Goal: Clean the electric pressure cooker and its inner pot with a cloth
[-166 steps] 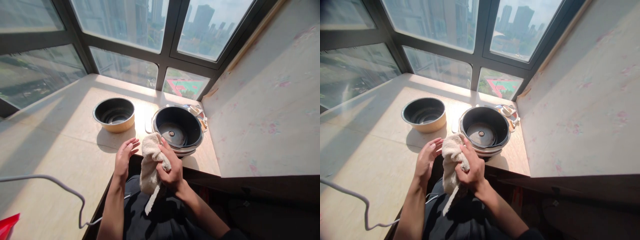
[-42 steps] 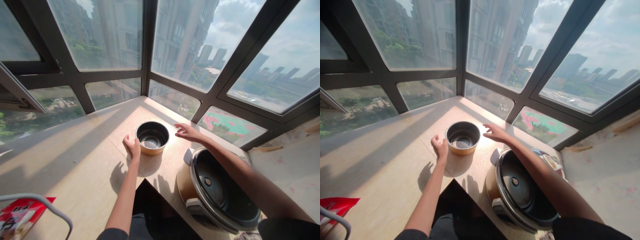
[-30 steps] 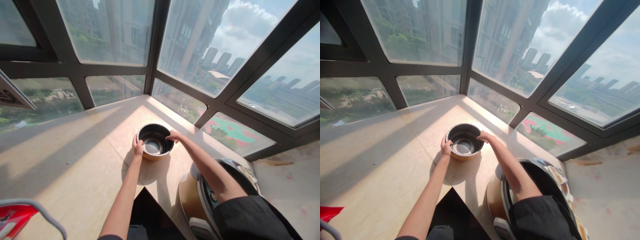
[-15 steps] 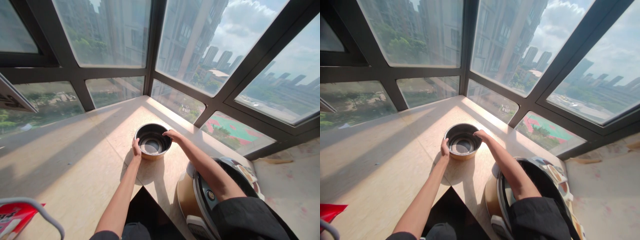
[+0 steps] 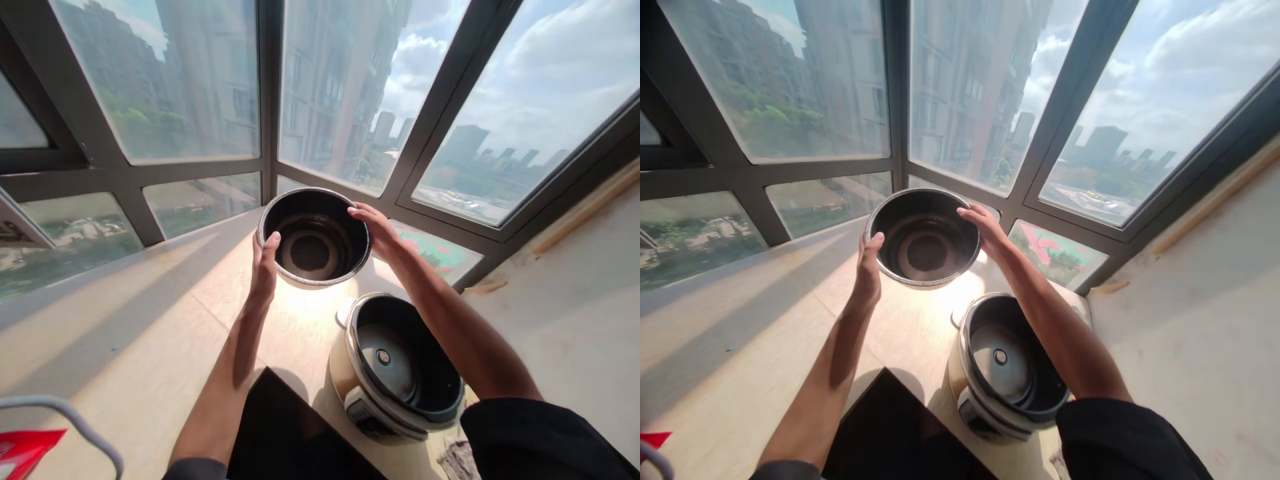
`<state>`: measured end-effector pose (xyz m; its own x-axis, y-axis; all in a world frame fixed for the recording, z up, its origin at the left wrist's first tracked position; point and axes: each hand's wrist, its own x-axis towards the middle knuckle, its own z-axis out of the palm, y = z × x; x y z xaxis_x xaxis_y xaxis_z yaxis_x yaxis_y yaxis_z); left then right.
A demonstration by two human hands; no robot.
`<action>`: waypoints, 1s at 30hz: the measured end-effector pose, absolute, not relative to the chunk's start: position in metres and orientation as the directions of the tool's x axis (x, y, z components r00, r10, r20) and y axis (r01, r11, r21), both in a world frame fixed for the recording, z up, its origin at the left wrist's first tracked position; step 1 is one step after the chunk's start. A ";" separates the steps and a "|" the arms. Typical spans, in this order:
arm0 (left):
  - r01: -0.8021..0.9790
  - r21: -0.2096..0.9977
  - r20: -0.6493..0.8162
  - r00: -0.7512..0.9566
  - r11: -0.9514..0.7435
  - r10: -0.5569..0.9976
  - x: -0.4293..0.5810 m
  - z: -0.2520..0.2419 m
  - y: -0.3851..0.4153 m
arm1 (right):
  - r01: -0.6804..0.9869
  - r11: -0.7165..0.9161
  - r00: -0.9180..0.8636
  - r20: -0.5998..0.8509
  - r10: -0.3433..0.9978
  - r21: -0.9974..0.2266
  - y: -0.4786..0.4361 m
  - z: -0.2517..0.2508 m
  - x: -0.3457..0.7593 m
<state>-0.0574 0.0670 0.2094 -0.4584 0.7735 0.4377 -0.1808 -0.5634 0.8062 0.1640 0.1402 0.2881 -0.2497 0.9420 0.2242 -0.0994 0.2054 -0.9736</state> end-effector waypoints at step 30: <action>-0.192 0.936 0.295 -0.024 -0.294 0.955 0.096 0.187 -0.023 | -0.080 0.193 0.358 0.153 0.921 -0.978 -0.081 0.231 0.331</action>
